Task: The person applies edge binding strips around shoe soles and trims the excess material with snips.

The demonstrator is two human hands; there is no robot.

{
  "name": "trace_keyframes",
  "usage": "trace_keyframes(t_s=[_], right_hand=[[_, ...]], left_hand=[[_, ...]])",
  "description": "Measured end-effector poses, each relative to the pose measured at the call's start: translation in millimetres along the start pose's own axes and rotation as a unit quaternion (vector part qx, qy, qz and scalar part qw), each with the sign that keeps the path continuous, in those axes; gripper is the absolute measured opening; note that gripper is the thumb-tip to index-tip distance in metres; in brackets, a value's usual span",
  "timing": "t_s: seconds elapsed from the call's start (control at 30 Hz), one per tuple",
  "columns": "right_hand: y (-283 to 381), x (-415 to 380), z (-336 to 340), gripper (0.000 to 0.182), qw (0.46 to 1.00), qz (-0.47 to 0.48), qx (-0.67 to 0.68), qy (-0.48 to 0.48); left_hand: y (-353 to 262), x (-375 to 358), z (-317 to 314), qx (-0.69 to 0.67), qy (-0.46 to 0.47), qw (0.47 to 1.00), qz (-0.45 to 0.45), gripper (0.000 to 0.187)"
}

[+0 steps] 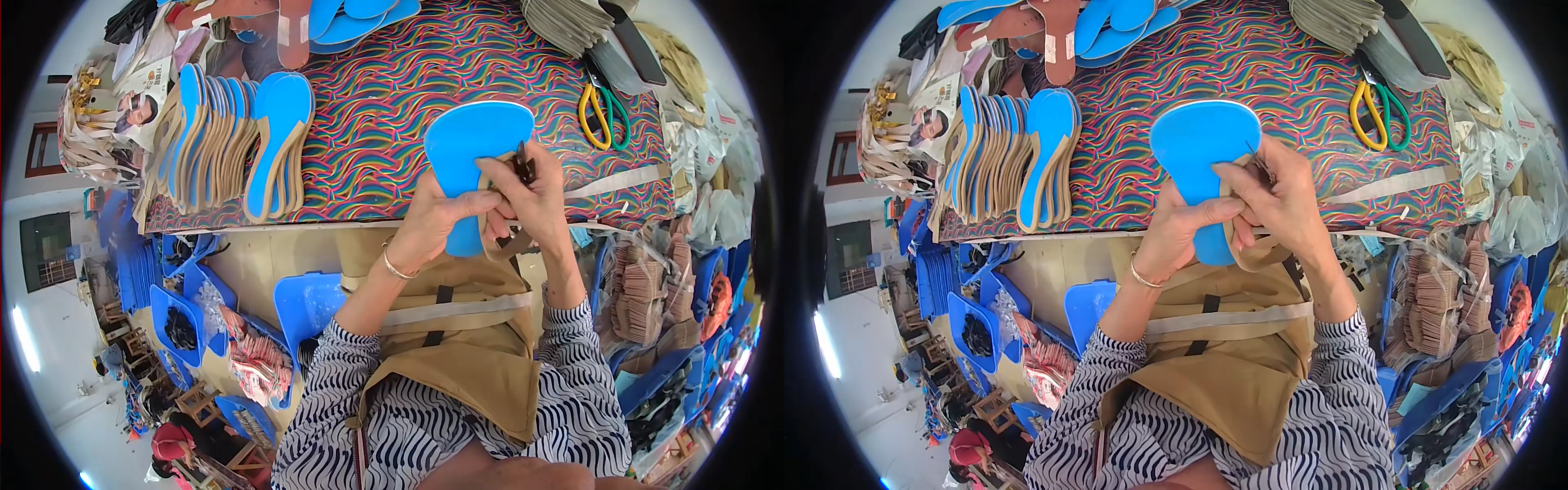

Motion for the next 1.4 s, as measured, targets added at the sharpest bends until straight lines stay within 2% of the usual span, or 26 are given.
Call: trace_keyframes(t_s=[0.17, 0.23, 0.27, 0.33, 0.37, 0.4, 0.5, 0.57, 0.63, 0.73, 0.77, 0.8, 0.83, 0.9, 0.93, 1.0, 1.07, 1.1, 1.17, 1.2, 1.23, 1.27, 1.3, 1.33, 1.37, 1.4], right_hand=[[-19, 2, -6, 0.024, 0.994, -0.040, -0.094, 0.043], [-8, -3, -7, 0.029, 0.996, -0.042, -0.074, 0.034], [-1, -9, -7, 0.034, 0.997, -0.045, -0.056, 0.024], [10, -26, -14, 0.039, 0.993, -0.036, -0.099, 0.063], [13, -33, -18, 0.045, 0.984, -0.027, -0.144, 0.098], [5, -43, -15, 0.047, 0.967, 0.069, -0.206, 0.132], [-4, -54, -6, 0.044, 0.945, 0.132, -0.260, 0.149], [-2, -63, -6, 0.046, 0.940, 0.140, -0.276, 0.143], [-3, -68, -9, 0.050, 0.934, 0.149, -0.293, 0.138], [2, -70, -11, 0.037, 0.965, 0.166, -0.192, 0.070], [5, -65, -9, 0.025, 0.977, 0.116, -0.171, 0.045], [4, -62, -12, 0.014, 0.987, 0.066, -0.144, 0.026], [4, -62, -17, 0.014, 0.988, 0.077, -0.127, 0.043], [-15, -59, -7, 0.011, 0.995, -0.020, -0.090, -0.025], [-15, -59, -14, 0.011, 0.997, -0.013, -0.075, -0.004], [-12, -60, -11, 0.009, 0.995, 0.012, -0.091, -0.043], [-10, -56, -7, 0.011, 0.995, 0.018, -0.101, -0.013], [-6, -54, -6, 0.014, 0.993, 0.019, -0.117, 0.006], [-1, -48, 2, 0.014, 0.995, -0.024, -0.098, -0.004], [-4, -42, 11, 0.014, 0.997, -0.050, -0.065, -0.004], [-5, -35, 21, 0.015, 0.997, -0.075, -0.032, -0.004], [1, -28, 26, 0.014, 0.996, -0.083, -0.025, 0.023], [7, -22, 28, 0.014, 0.996, -0.085, -0.027, 0.019], [14, -18, 22, 0.014, 0.994, -0.073, -0.060, 0.063], [18, -15, 17, 0.014, 0.988, -0.063, -0.096, 0.103], [21, -12, 11, 0.012, 0.985, -0.030, -0.120, 0.117]], left_hand=[[-1, 5, 7, 0.062, 0.009, 0.998, 0.003, 0.027], [-19, 3, 14, 0.108, -0.119, 0.978, -0.135, 0.024], [-28, 2, 15, 0.110, -0.122, 0.977, -0.135, 0.024], [-42, 2, 20, -0.008, -0.083, 0.994, -0.067, 0.022], [-45, 1, 23, -0.006, -0.085, 0.994, -0.067, 0.022], [-47, 1, 28, -0.038, -0.106, 0.991, -0.077, 0.021], [-48, 2, 34, -0.134, -0.104, 0.981, -0.092, 0.018], [-47, 4, 35, -0.261, -0.057, 0.958, -0.104, 0.016], [-47, 5, 37, -0.290, -0.056, 0.948, -0.121, 0.015], [-38, 8, 39, -0.327, -0.059, 0.933, -0.141, 0.016], [-36, 10, 39, -0.333, -0.063, 0.929, -0.152, 0.016], [-33, 7, 33, -0.273, -0.143, 0.942, -0.132, 0.017], [-30, 1, 26, -0.213, -0.226, 0.943, -0.117, 0.018], [-32, -3, 25, -0.157, -0.234, 0.949, -0.141, 0.021], [-33, -3, 26, -0.164, -0.243, 0.945, -0.146, 0.023], [-29, -1, 32, -0.174, -0.258, 0.937, -0.158, 0.025], [-22, -1, 48, -0.145, -0.333, 0.916, -0.167, 0.026], [-27, -6, 49, -0.145, -0.333, 0.916, -0.172, 0.026], [-25, -14, 39, -0.138, -0.226, 0.961, -0.078, 0.028], [-28, -23, 40, -0.139, -0.223, 0.962, -0.077, 0.028], [-26, -28, 30, -0.015, -0.128, 0.992, -0.002, 0.031], [-23, -38, 21, 0.111, -0.028, 0.991, 0.073, 0.035], [-30, -50, 19, 0.111, -0.025, 0.991, 0.076, 0.035], [-57, -62, 8, 0.313, -0.009, 0.947, -0.076, 0.037], [-77, -73, -11, 0.490, 0.014, 0.842, -0.226, 0.039], [-87, -65, -17, 0.479, 0.030, 0.849, -0.222, 0.039]])
Point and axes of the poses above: each hand's wrist, its own x-axis towards the middle knuckle, its own z-axis out of the back of the hand, y = z × x, the point moved 6 cm from there along x, towards the middle knuckle, and after that the axes turned 3 degrees about -y, right-handed, at the moved point
